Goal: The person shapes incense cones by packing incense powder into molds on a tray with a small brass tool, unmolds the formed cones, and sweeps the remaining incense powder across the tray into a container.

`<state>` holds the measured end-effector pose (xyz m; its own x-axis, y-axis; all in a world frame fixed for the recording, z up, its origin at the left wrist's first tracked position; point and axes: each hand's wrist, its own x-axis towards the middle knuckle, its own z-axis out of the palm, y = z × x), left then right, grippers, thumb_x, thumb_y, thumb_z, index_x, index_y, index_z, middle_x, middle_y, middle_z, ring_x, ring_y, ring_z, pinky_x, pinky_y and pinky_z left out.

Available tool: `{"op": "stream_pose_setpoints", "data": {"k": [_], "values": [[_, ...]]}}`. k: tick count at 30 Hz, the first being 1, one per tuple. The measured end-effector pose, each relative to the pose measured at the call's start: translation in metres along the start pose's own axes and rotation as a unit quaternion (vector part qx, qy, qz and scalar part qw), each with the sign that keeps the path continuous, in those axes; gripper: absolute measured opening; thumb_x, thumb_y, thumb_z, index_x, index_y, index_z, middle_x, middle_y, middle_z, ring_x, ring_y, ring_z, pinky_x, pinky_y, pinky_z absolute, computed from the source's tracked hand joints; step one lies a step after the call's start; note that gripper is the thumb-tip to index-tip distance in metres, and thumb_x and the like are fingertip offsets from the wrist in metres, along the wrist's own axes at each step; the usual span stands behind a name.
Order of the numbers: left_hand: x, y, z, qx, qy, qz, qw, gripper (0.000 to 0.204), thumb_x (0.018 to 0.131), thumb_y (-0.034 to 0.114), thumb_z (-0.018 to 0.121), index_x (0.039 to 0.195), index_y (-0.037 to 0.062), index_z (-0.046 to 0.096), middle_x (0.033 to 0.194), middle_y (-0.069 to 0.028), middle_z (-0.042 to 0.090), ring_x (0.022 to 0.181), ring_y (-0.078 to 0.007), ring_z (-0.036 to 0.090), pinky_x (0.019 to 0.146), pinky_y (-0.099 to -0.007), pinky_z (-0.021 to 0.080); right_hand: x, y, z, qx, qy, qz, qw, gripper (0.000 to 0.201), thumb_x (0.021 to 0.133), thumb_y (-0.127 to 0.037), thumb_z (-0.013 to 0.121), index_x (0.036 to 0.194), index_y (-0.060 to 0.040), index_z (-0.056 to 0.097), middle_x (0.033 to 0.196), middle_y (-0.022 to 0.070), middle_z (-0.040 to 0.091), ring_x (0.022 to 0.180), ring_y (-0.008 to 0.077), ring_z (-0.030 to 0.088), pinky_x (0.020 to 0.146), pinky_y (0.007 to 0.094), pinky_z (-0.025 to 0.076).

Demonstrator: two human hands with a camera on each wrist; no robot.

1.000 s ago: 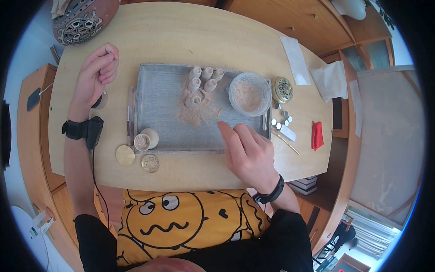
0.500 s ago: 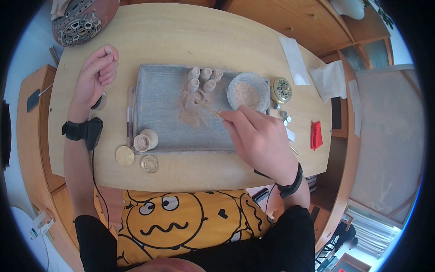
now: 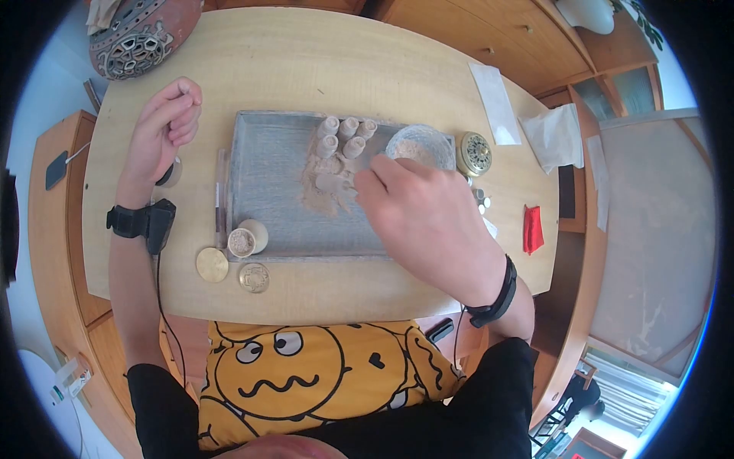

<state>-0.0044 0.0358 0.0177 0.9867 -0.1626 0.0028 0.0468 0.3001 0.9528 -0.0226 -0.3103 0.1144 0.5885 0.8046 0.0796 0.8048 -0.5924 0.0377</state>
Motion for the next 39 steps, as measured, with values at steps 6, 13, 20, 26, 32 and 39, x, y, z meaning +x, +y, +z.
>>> {"op": "stream_pose_setpoints", "data": {"k": [6, 13, 20, 26, 32, 39], "values": [[0.001, 0.000, -0.001, -0.002, -0.006, 0.003, 1.000, 0.013, 0.101, 0.017, 0.053, 0.096, 0.0068, 0.058, 0.068, 0.0093, 0.031, 0.057, -0.0014, 0.026, 0.051, -0.0202, 0.022, -0.004, 0.007, -0.003, 0.071, 0.027, 0.026, 0.997, 0.012, 0.082, -0.010, 0.077, 0.082, -0.0046, 0.066, 0.075, 0.0052, 0.063, 0.063, 0.0245, 0.064, 0.056, 0.0339, 0.050], [0.001, -0.002, -0.002, -0.002, 0.001, 0.001, 1.000, 0.012, 0.100, 0.017, 0.054, 0.096, 0.0064, 0.058, 0.068, 0.0091, 0.031, 0.057, -0.0016, 0.026, 0.051, -0.0206, 0.022, -0.007, 0.011, -0.014, 0.083, 0.033, 0.041, 0.995, 0.014, 0.083, -0.010, 0.077, 0.082, -0.0034, 0.065, 0.075, 0.0067, 0.065, 0.063, 0.0268, 0.064, 0.056, 0.0352, 0.049], [0.001, -0.002, -0.003, 0.006, -0.010, 0.002, 1.000, 0.012, 0.102, 0.018, 0.051, 0.098, 0.0063, 0.054, 0.069, 0.0082, 0.031, 0.056, -0.0012, 0.028, 0.050, -0.0193, 0.022, -0.012, 0.019, -0.013, 0.071, 0.060, 0.036, 0.995, 0.016, 0.081, -0.012, 0.077, 0.078, -0.0050, 0.063, 0.073, 0.0064, 0.062, 0.062, 0.0256, 0.064, 0.055, 0.0343, 0.051], [0.001, -0.003, -0.003, -0.005, -0.012, 0.000, 1.000, 0.012, 0.103, 0.018, 0.051, 0.099, 0.0064, 0.054, 0.069, 0.0081, 0.032, 0.056, -0.0011, 0.028, 0.050, -0.0190, 0.022, -0.024, 0.024, -0.012, 0.094, 0.067, 0.064, 0.991, 0.015, 0.081, -0.011, 0.077, 0.080, -0.0044, 0.064, 0.073, 0.0059, 0.063, 0.064, 0.0257, 0.065, 0.056, 0.0339, 0.051], [0.001, -0.001, -0.002, -0.014, -0.001, -0.007, 1.000, 0.012, 0.100, 0.017, 0.054, 0.096, 0.0062, 0.058, 0.069, 0.0090, 0.031, 0.057, -0.0012, 0.026, 0.051, -0.0198, 0.022, -0.043, 0.029, -0.022, 0.080, 0.040, 0.101, 0.991, 0.014, 0.081, -0.010, 0.077, 0.081, -0.0047, 0.064, 0.073, 0.0065, 0.064, 0.065, 0.0266, 0.065, 0.058, 0.0358, 0.051], [0.002, -0.003, -0.005, -0.002, -0.004, -0.003, 1.000, 0.012, 0.103, 0.016, 0.050, 0.100, 0.0050, 0.053, 0.068, 0.0078, 0.031, 0.055, -0.0011, 0.027, 0.048, -0.0190, 0.021, -0.058, 0.032, -0.023, 0.074, 0.030, 0.111, 0.991, 0.014, 0.080, -0.009, 0.077, 0.081, -0.0043, 0.065, 0.073, 0.0067, 0.063, 0.065, 0.0274, 0.064, 0.059, 0.0371, 0.050]]}}
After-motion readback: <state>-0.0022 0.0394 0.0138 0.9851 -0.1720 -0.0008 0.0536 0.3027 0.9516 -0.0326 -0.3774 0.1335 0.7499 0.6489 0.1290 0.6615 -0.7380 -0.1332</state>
